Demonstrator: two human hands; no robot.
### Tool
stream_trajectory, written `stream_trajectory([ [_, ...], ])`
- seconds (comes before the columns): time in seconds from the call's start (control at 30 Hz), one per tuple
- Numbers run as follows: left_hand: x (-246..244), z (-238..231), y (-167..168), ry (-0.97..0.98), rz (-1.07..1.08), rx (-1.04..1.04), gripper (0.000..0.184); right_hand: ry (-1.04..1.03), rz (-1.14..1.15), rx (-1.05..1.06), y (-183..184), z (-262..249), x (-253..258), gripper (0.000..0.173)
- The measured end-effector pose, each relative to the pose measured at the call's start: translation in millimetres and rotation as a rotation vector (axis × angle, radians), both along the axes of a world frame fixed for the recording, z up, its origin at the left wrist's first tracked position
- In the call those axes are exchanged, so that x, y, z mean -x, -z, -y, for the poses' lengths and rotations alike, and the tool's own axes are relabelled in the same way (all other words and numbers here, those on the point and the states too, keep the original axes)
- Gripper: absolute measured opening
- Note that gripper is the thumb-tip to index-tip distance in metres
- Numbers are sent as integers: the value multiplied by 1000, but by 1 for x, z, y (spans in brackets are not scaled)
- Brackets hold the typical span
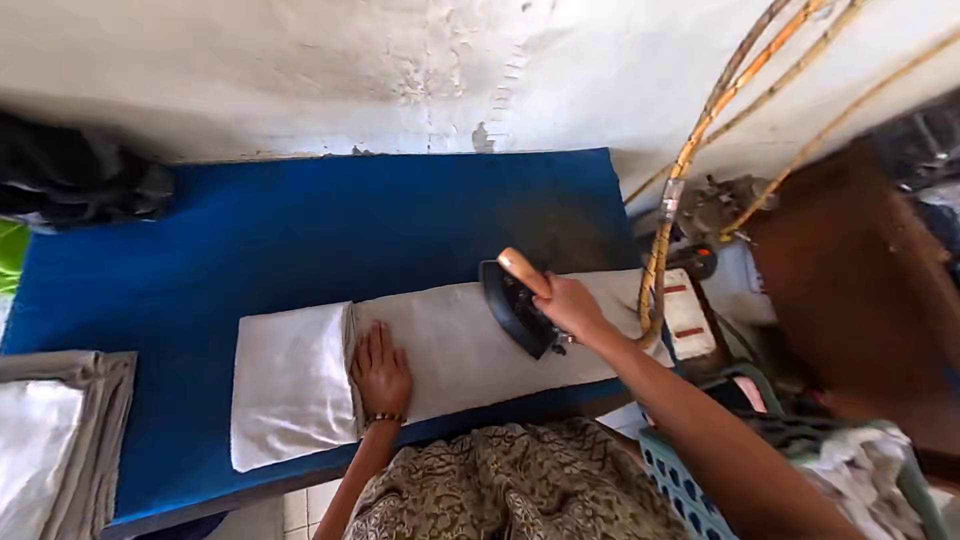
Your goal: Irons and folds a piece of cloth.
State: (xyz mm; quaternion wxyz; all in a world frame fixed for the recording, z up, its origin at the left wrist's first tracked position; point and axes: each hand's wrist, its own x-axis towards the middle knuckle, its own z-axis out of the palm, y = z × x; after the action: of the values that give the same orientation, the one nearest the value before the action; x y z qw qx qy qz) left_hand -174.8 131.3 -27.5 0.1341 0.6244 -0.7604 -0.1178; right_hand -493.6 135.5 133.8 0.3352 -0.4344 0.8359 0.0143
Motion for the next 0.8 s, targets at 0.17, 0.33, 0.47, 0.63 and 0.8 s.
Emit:
stream_trajectory([
  [0.17, 4, 1, 4, -16, 21, 66, 59, 388, -121, 43, 26, -70, 134, 41],
  [0.33, 3, 0, 5, -32, 59, 89, 61, 566, -104, 57, 46, -108, 238, 41],
  [0.47, 6, 3, 4, -52, 75, 82, 58, 334, -144, 22, 30, -53, 276, 41],
  [0.63, 90, -2, -37, -39, -58, -75, 46, 177, -79, 57, 21, 57, 261, 46],
  [0.8, 178, -18, -14, 18, -132, -121, 52, 74, -102, 155, 50, 131, 222, 50],
])
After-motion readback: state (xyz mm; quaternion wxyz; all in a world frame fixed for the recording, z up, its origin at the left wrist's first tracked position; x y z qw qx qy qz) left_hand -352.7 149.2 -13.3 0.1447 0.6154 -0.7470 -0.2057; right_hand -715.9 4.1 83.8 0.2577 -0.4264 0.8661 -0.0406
